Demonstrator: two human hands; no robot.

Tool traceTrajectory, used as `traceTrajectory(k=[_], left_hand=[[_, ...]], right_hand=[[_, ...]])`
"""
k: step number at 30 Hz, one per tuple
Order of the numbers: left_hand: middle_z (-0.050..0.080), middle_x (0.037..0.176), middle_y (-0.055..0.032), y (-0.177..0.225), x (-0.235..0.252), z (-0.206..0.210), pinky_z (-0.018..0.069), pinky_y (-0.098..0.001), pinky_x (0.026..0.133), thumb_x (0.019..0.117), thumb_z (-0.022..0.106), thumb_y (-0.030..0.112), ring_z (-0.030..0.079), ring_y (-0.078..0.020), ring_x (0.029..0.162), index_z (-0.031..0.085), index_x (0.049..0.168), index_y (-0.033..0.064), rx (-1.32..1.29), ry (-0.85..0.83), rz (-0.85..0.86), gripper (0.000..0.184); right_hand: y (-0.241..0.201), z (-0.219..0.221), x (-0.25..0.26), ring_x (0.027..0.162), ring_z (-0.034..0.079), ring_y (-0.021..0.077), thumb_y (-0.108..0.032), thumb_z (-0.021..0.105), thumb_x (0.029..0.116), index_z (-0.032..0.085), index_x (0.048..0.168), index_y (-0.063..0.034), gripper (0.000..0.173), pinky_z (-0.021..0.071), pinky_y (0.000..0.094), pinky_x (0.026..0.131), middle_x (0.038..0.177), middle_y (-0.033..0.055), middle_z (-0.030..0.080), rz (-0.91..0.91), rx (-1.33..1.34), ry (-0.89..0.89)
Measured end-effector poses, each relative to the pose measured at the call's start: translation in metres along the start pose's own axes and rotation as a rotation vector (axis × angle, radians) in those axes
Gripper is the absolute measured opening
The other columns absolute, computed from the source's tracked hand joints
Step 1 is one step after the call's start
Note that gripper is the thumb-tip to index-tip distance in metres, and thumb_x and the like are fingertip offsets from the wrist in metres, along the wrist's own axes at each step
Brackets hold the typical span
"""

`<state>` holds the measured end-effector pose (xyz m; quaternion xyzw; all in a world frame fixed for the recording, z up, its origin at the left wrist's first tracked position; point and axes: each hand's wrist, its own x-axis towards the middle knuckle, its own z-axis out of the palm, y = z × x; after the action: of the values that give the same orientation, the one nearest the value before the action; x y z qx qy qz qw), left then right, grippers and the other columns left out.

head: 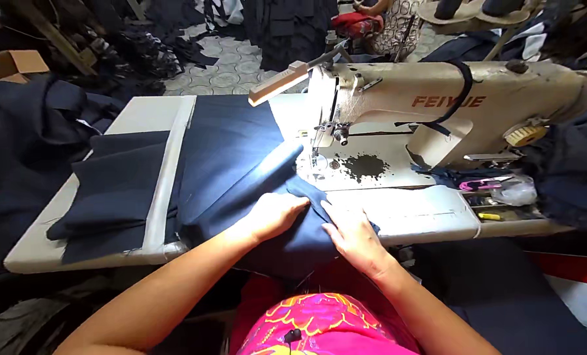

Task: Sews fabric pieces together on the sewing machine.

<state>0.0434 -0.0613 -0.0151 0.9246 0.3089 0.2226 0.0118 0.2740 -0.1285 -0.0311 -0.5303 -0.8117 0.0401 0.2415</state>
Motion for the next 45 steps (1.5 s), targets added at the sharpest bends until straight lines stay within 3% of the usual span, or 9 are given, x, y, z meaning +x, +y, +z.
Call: traceTrajectory(k=[5,7,10,15,22,29,35,40,45], left_hand=[[0.066,0.078,-0.0092,-0.014,0.015,0.019,0.0561,-0.0405,0.065,0.0966,0.061,0.024,0.068,-0.0254,0.076,0.072,0.087,0.0051,-0.007,0.209,0.066,0.024],[0.071,0.107,-0.0135,-0.013,0.014,0.019,0.0529,-0.0508,0.094,0.1012,0.054,0.038,0.067,-0.0314,0.109,0.073,0.107,0.0059,-0.018,0.091,0.008,0.038],[0.041,0.163,-0.0073,-0.010,0.018,0.012,0.0165,-0.0669,0.121,0.1071,0.031,0.054,0.029,-0.0318,0.155,0.048,0.155,0.0167,-0.096,-0.263,-0.147,0.062],[0.037,0.166,-0.0039,-0.007,0.010,0.004,0.0118,-0.0689,0.120,0.1037,0.031,0.050,0.023,-0.0297,0.157,0.043,0.158,0.0203,-0.155,-0.336,-0.130,0.063],[0.057,0.151,-0.0064,-0.014,-0.032,0.003,0.0293,-0.0632,0.118,0.1069,0.042,0.048,0.043,-0.0311,0.147,0.063,0.142,0.0185,-0.242,-0.135,0.034,0.050],[0.062,0.145,-0.0044,-0.015,-0.040,0.000,0.0303,-0.0567,0.120,0.1052,0.048,0.047,0.046,-0.0277,0.145,0.070,0.133,0.0196,-0.314,-0.127,0.162,0.045],[0.063,0.143,-0.0052,-0.017,-0.049,-0.004,0.0278,-0.0546,0.122,0.1043,0.049,0.047,0.047,-0.0279,0.145,0.072,0.129,0.0201,-0.393,-0.131,0.133,0.044],[0.070,0.131,-0.0067,-0.019,-0.056,-0.005,0.0334,-0.0542,0.120,0.1038,0.052,0.046,0.054,-0.0238,0.138,0.077,0.112,0.0132,-0.377,-0.042,0.130,0.042],[0.070,0.133,-0.0061,-0.020,-0.059,-0.005,0.0324,-0.0543,0.121,0.1039,0.052,0.045,0.054,-0.0240,0.138,0.077,0.113,0.0134,-0.367,-0.045,0.133,0.041]], right_hand=[[0.021,-0.034,-0.001,0.086,0.073,0.0407,-0.002,0.058,0.0934,0.076,0.093,0.0059,0.020,0.0564,0.0570,0.082,0.085,0.0225,0.073,0.218,-0.117,0.249],[0.018,-0.049,0.002,0.096,0.073,0.0412,-0.005,0.057,0.0970,0.076,0.101,0.0046,0.022,0.0547,0.0586,0.089,0.096,0.0228,0.075,0.277,-0.151,0.253],[-0.012,-0.050,0.010,0.094,0.073,0.0307,-0.010,0.058,0.0937,0.078,0.098,-0.0006,0.022,0.0585,0.0463,0.085,0.097,0.0161,0.076,-0.017,-0.065,0.419],[-0.037,-0.014,0.036,0.065,0.068,0.0206,-0.013,0.055,0.0974,0.074,0.087,-0.0059,0.023,0.0537,0.0358,0.059,0.069,0.0065,0.067,-0.457,0.150,0.300],[-0.002,-0.002,0.025,0.093,0.072,0.0309,-0.021,0.060,0.0970,0.076,0.103,-0.0034,0.025,0.0592,0.0471,0.078,0.098,0.0146,0.073,-0.187,0.026,0.067],[-0.011,-0.016,0.036,0.089,0.074,0.0302,-0.018,0.060,0.0966,0.078,0.099,-0.0009,0.025,0.0602,0.0471,0.079,0.092,0.0148,0.075,0.007,0.059,0.173],[0.008,-0.038,0.083,0.125,0.059,0.0412,-0.015,0.055,0.1038,0.068,0.128,-0.0016,0.031,0.0467,0.0575,0.103,0.131,0.0241,0.064,0.389,-0.089,-0.313],[0.026,-0.056,0.077,0.116,0.065,0.0374,-0.013,0.057,0.1032,0.073,0.117,-0.0008,0.025,0.0507,0.0553,0.099,0.119,0.0218,0.069,0.354,-0.048,-0.248],[0.075,-0.134,0.064,0.099,0.071,0.0424,-0.015,0.059,0.1032,0.072,0.112,0.0053,0.026,0.0549,0.0609,0.090,0.107,0.0268,0.072,0.318,-0.087,0.210]])
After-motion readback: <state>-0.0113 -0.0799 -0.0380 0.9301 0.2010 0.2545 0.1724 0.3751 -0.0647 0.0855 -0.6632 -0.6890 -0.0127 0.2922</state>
